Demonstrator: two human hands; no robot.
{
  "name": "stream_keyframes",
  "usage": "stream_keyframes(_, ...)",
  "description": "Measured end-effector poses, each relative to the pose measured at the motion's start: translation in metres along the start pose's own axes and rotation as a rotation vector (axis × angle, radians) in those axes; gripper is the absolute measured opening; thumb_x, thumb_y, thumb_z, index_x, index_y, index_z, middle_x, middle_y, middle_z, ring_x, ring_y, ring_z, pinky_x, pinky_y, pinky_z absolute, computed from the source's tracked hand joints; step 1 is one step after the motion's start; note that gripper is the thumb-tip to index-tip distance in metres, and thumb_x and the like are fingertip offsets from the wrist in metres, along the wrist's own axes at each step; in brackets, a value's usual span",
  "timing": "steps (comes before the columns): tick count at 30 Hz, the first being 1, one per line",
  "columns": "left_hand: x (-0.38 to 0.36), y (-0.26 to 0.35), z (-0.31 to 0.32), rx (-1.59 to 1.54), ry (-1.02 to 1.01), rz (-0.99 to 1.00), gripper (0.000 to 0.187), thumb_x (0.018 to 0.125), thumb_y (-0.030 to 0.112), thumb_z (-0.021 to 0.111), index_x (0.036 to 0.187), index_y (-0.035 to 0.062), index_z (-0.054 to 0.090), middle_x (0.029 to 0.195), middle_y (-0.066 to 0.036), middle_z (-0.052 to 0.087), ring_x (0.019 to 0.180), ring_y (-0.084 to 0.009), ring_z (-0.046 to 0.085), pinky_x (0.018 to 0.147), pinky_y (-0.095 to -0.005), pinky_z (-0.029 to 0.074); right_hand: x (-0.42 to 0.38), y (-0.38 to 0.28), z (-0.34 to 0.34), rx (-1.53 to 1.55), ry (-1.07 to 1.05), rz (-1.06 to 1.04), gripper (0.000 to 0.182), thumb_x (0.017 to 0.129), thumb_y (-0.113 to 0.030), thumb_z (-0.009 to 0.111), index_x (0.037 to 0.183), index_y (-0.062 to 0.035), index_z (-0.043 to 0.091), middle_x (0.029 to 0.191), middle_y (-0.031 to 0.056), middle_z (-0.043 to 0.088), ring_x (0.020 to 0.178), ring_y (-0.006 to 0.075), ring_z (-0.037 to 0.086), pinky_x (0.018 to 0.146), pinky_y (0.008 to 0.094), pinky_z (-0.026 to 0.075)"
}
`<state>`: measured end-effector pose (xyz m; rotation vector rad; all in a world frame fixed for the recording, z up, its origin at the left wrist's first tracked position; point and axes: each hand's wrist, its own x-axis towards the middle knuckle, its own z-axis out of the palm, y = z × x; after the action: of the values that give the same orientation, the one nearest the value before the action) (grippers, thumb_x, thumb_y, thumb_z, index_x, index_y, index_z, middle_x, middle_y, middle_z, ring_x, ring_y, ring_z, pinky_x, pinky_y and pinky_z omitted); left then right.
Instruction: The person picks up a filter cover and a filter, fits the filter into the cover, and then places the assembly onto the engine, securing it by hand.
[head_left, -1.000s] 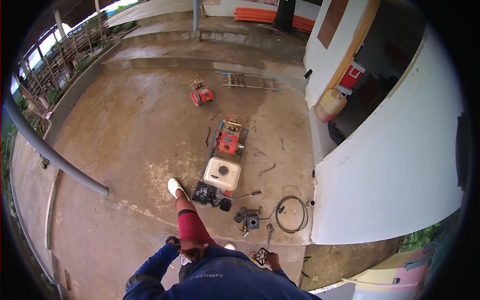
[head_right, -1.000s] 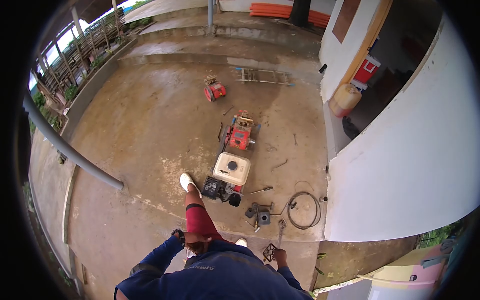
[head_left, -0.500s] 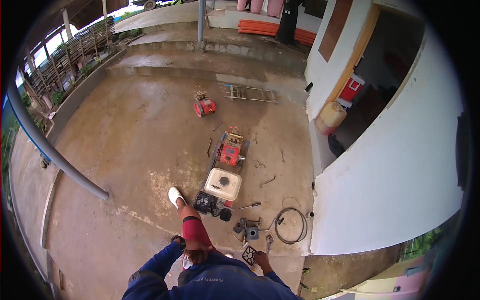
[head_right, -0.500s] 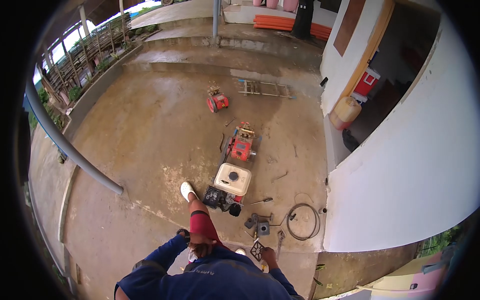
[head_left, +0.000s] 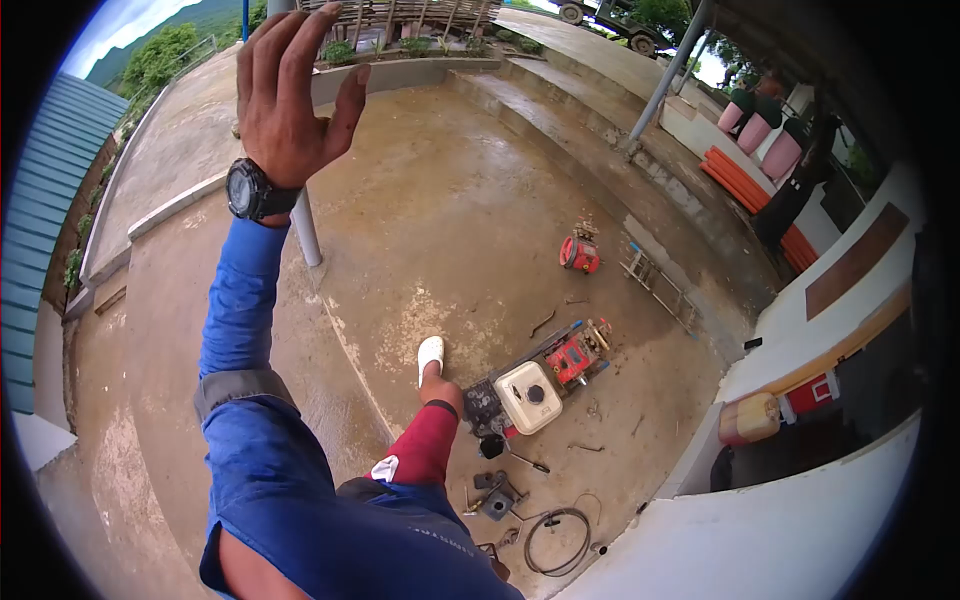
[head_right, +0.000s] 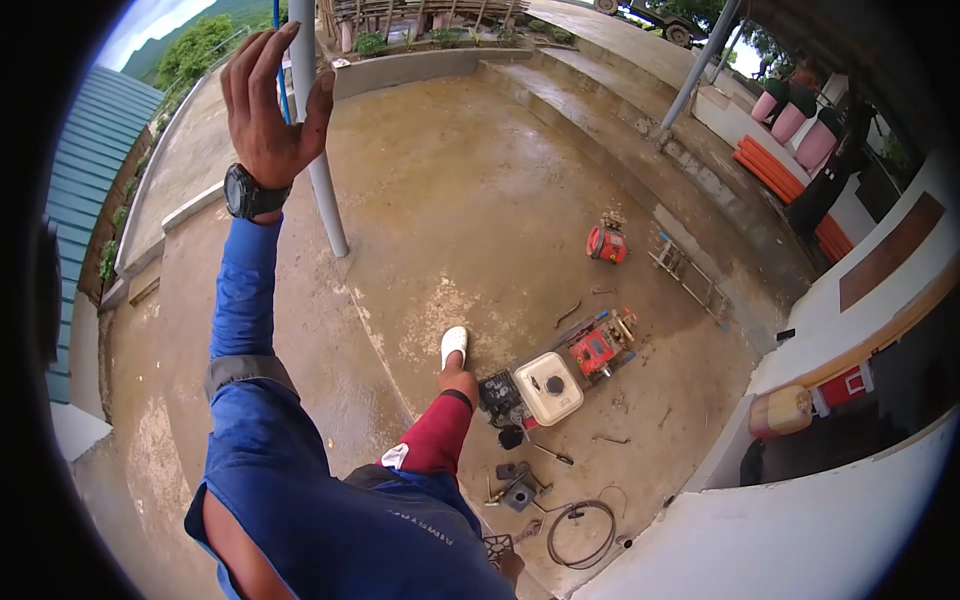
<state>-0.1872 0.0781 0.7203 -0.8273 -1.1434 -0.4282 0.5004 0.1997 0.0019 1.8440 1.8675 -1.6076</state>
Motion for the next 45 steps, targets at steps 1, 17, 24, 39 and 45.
stream_keyframes(1,0.021,-0.004,-0.013,0.115,0.12,0.122,0.054,0.088,0.025,0.074,0.132,-0.0008,0.056,0.125,-0.021,0.06,0.116,-0.0352,0.058,0.092,-0.0412,0.049,0.0,-0.001,-0.001,0.079,0.015,0.03,0.026,0.088,-0.031,0.069,0.094,-0.0051,0.069,0.086,0.0072,0.072,0.078,0.025,0.07,0.069,0.0398,0.057)
stream_keyframes(17,0.02,-0.404,0.128,-0.551,-1.043,-1.197,0.052,0.099,0.039,0.056,0.139,0.0059,0.05,0.087,-0.021,0.069,0.061,-0.0292,0.067,0.053,-0.0371,0.053,-0.003,-0.019,-0.008,0.405,0.276,0.186,0.024,0.091,-0.022,0.064,0.103,-0.0025,0.071,0.078,0.0049,0.067,0.065,0.016,0.065,0.054,0.0331,0.054)
stream_keyframes(24,-0.144,-0.275,0.183,-0.672,-1.088,-1.156,0.062,0.101,0.047,0.046,0.153,0.0149,0.036,0.068,-0.015,0.064,0.038,-0.0223,0.056,0.032,-0.0318,0.041,-0.023,-0.006,0.01,0.354,0.239,0.285,0.022,0.091,-0.022,0.063,0.097,-0.0031,0.071,0.082,0.007,0.07,0.07,0.0178,0.069,0.054,0.0364,0.057)
stream_keyframes(39,-0.433,0.347,-0.125,-1.194,-2.524,-0.931,0.044,0.099,0.043,0.059,0.093,0.0012,0.072,0.073,-0.011,0.073,0.064,-0.0246,0.073,0.059,-0.0355,0.061,-0.245,-0.051,-0.206,1.429,0.759,-0.357,0.017,0.096,-0.02,0.06,0.106,-0.0074,0.064,0.084,-0.0002,0.06,0.073,0.0135,0.056,0.066,0.03,0.047)
stream_keyframes(45,-0.459,0.325,-0.078,-1.077,-2.673,-0.494,0.049,0.101,0.041,0.05,0.084,0.0026,0.075,0.076,-0.009,0.076,0.066,-0.0212,0.074,0.061,-0.0326,0.06,-0.618,-0.1,-0.356,-0.085,2.669,-0.297,0.031,0.102,-0.012,0.052,0.125,0.0065,0.061,0.114,0.0162,0.068,0.103,0.0263,0.066,0.088,0.0359,0.054)
